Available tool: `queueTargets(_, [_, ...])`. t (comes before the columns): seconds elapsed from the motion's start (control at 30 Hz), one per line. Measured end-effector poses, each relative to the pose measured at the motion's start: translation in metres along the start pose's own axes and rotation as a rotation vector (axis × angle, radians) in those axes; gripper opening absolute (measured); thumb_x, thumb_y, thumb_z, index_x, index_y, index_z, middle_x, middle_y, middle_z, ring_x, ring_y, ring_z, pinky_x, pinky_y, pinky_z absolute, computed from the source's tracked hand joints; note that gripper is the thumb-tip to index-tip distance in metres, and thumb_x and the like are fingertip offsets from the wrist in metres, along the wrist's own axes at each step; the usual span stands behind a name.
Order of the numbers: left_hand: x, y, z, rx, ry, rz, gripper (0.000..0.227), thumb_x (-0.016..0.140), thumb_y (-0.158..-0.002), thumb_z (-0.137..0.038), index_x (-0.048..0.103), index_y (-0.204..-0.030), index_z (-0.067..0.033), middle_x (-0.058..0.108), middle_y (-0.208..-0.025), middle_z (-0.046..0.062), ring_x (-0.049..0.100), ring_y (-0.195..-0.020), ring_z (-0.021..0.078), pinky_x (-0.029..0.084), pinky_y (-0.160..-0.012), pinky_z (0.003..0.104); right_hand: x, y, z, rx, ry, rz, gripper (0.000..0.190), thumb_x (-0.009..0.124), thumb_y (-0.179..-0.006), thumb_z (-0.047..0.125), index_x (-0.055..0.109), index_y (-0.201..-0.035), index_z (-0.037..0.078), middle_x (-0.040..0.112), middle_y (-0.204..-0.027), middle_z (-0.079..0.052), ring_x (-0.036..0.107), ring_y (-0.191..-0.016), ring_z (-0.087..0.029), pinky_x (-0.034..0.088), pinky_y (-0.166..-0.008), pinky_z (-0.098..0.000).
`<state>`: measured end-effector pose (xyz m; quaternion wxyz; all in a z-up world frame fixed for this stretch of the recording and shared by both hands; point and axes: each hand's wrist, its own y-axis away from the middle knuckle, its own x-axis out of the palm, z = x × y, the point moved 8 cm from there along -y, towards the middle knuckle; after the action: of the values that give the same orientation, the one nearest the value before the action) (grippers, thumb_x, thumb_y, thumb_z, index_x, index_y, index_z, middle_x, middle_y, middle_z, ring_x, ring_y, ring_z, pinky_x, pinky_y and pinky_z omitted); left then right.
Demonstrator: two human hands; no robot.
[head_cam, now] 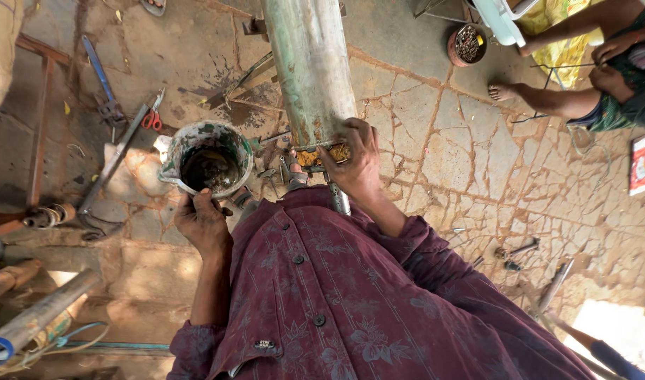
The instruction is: The person applies a dark substance from a bucket onto a metal cylinder using a cloth. The person then handles a small red and white box, opening it to reveal a small metal component.
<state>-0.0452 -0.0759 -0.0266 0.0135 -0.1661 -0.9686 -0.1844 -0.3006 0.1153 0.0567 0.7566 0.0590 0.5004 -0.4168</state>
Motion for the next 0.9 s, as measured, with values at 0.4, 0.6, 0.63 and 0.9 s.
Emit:
queueTargets(0.4, [0.000,0.002,-0.008,-0.031,-0.021,-0.010,0.019,0.061,-0.101,-0.012,0.058,-0.084,-0.0049,0.050,-0.066,-0.002,0.048,-0.054,0.0073,0.050,-0.050,0.028,-0.007,-0.006,-0.033,0.350,-0.278,0.175,0.063,0.092,-0.080,0.020,0.051,-0.124,0.001,0.065,-0.130,-0.021,0.064,-0.127,-0.037,0.051,-0.111,-0.0490])
queueTargets(0.6, [0.005,0.005,-0.012,-0.060,-0.028,-0.022,0.015,0.061,-0.100,-0.013,0.060,-0.087,-0.0053,0.050,-0.066,-0.002,0.047,-0.054,0.0074,0.048,-0.049,0.028,-0.006,-0.010,-0.044,0.366,-0.301,0.170,0.052,0.091,-0.078,0.015,0.054,-0.113,0.001,0.068,-0.130,-0.016,0.069,-0.121,-0.031,0.054,-0.105,-0.0439])
queueTargets(0.63, [0.005,0.005,-0.013,-0.060,-0.031,-0.019,0.015,0.061,-0.100,-0.013,0.061,-0.087,-0.0053,0.050,-0.065,-0.002,0.047,-0.054,0.0074,0.047,-0.049,0.028,-0.004,-0.010,-0.047,0.378,-0.312,0.179,0.050,0.090,-0.079,0.014,0.056,-0.113,0.001,0.068,-0.130,-0.016,0.069,-0.120,-0.031,0.054,-0.103,-0.0427])
queueTargets(0.9, [0.002,0.006,-0.006,0.003,-0.122,0.028,0.020,0.061,-0.102,-0.016,0.060,-0.086,-0.0047,0.050,-0.067,-0.003,0.046,-0.055,0.0070,0.045,-0.049,0.027,-0.003,-0.010,-0.065,0.509,-0.319,0.316,0.045,0.076,-0.088,0.007,0.057,-0.129,0.007,0.067,-0.131,-0.012,0.071,-0.116,-0.026,0.059,-0.091,-0.0369])
